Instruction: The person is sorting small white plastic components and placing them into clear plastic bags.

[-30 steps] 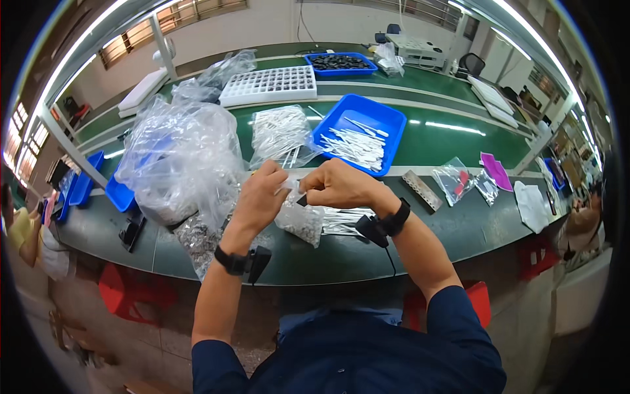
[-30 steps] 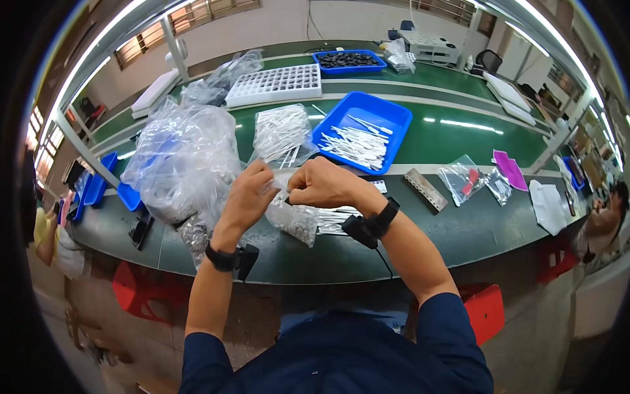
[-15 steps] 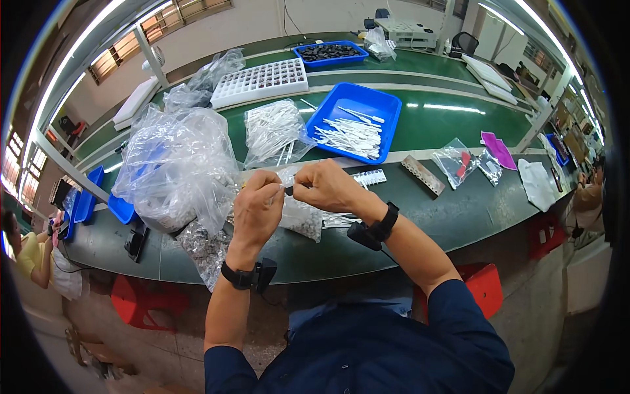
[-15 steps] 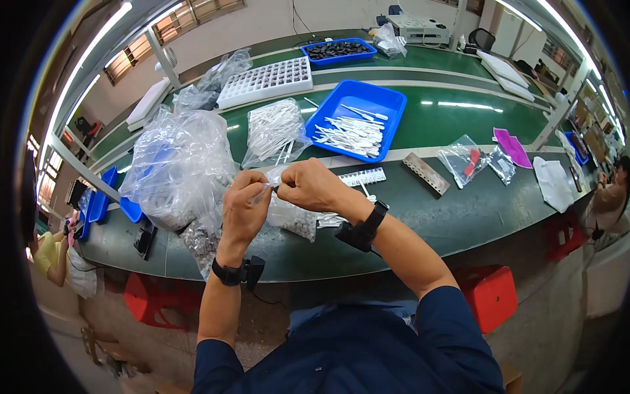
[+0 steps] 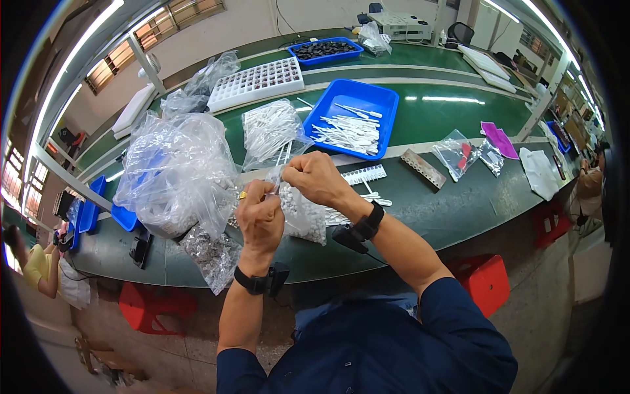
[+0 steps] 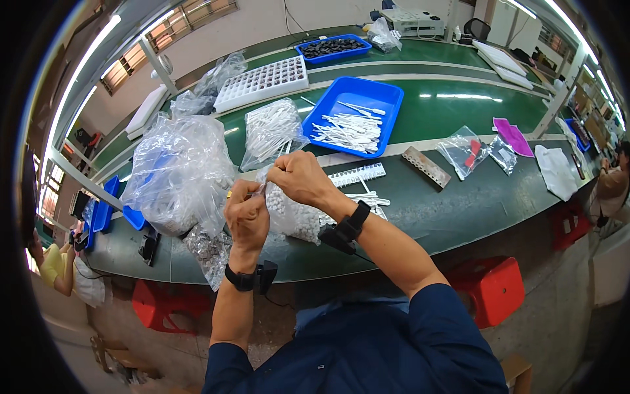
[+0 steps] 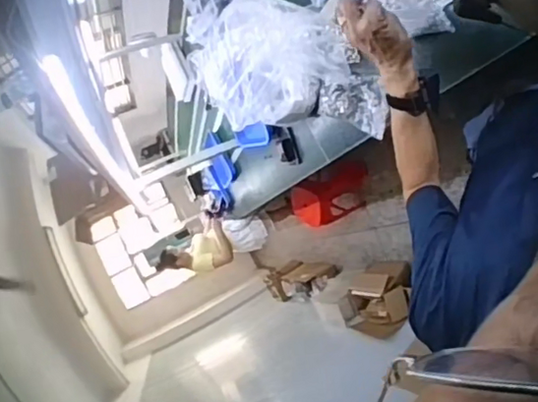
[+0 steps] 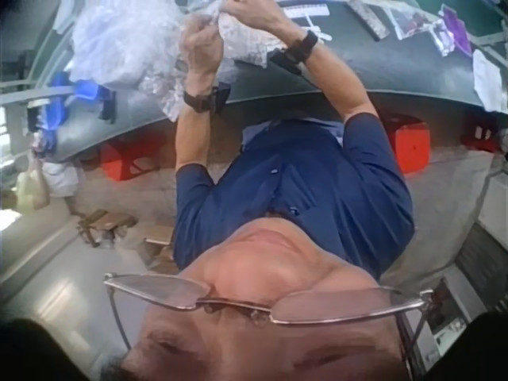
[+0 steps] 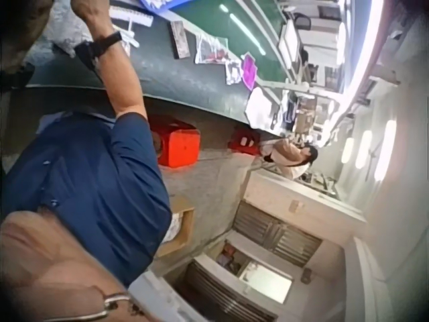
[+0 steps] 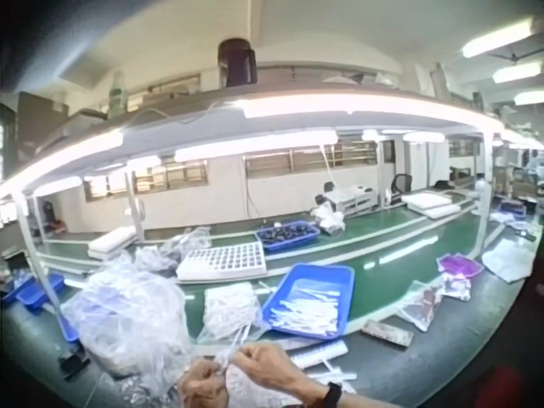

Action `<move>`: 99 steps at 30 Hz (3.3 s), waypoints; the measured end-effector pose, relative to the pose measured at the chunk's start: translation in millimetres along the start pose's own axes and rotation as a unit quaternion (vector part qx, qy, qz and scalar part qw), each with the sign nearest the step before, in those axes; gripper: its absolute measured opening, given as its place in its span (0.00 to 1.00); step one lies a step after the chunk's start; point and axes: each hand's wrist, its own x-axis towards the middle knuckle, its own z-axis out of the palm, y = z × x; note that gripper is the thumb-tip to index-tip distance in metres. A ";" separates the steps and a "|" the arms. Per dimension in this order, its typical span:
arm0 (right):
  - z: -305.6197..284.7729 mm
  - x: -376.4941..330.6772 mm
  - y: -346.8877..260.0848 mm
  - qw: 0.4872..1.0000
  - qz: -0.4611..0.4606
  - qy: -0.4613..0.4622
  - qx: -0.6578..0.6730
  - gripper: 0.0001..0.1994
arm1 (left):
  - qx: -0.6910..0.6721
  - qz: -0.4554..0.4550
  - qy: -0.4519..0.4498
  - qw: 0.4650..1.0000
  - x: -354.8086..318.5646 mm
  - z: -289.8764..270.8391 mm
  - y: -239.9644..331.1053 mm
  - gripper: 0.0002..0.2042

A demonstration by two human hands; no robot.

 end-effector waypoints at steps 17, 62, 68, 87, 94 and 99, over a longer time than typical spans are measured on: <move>-29.0 8.1 -11.7 0.986 0.076 -0.128 0.070 0.13 | -0.233 -0.330 0.027 0.915 4.2 -12.4 -32.5 0.03; -41.2 7.2 9.9 0.995 0.053 -0.051 0.067 0.12 | -0.278 -0.396 -0.069 0.872 33.1 -32.0 -25.1 0.13; -37.7 -11.5 -17.5 0.985 -0.135 0.070 -0.077 0.13 | -0.286 -0.332 -0.057 0.897 58.7 -30.1 -25.8 0.12; -22.1 -31.6 -18.9 0.966 0.046 -0.077 0.243 0.15 | -0.110 -0.063 -0.079 0.989 56.3 -46.0 -7.0 0.05; -26.7 -34.6 -16.9 0.968 0.023 -0.091 0.234 0.15 | -0.136 -0.045 -0.308 0.940 54.6 -43.5 -13.2 0.08; -27.3 -38.7 -20.9 0.967 0.036 -0.065 0.246 0.14 | -0.168 -0.151 -0.393 0.891 62.7 -49.7 -18.2 0.07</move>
